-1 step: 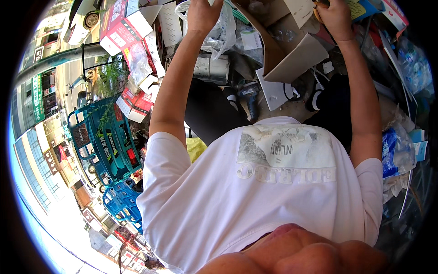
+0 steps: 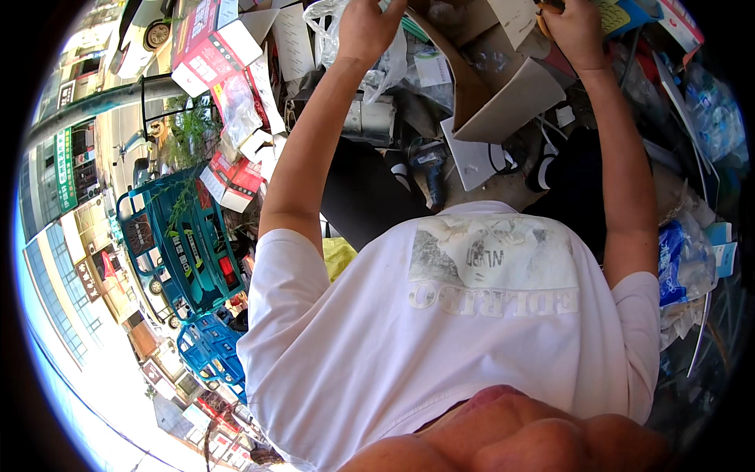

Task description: The person cuts and tears apart various cardboard boxes using shears, separating the flat panels and removing inner contents like plastic bags.

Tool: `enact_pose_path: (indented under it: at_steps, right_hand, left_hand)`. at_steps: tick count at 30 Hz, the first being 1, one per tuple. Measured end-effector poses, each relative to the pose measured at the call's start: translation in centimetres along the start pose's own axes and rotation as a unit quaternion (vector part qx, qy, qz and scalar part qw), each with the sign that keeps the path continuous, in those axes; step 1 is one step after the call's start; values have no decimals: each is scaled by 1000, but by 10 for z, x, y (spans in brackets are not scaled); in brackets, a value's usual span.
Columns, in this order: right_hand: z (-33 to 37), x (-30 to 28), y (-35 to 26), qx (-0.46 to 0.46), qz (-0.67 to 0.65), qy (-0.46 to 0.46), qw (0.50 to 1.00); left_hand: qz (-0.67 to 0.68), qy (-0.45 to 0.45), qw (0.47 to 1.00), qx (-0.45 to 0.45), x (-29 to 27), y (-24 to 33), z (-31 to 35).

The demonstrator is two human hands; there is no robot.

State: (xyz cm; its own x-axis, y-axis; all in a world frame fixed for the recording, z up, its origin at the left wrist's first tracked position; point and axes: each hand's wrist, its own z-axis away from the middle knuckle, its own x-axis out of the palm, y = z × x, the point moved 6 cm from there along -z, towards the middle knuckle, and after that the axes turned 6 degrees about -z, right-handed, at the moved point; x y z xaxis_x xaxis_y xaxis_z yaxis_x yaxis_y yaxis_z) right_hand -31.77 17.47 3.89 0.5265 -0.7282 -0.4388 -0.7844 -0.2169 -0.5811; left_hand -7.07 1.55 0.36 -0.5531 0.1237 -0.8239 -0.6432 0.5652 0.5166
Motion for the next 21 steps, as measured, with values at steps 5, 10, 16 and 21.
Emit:
enact_pose_path:
  at_steps: [5, 10, 16, 21]
  right_hand:
    - [-5, 11, -26, -14, -14, -1, 1000]
    - [-1, 30, -32, 43, -104, -37, 993]
    - [-1, 27, -40, 21, -121, -16, 992]
    - [3, 10, -1, 167, -200, 27, 965]
  left_hand:
    - [86, -104, 985, 104, 95, 92, 75]
    - [144, -221, 961, -84, 159, 97, 90]
    - [428, -174, 862, -207, 163, 76, 101]
    - [491, -45, 825, -275, 74, 26, 64]
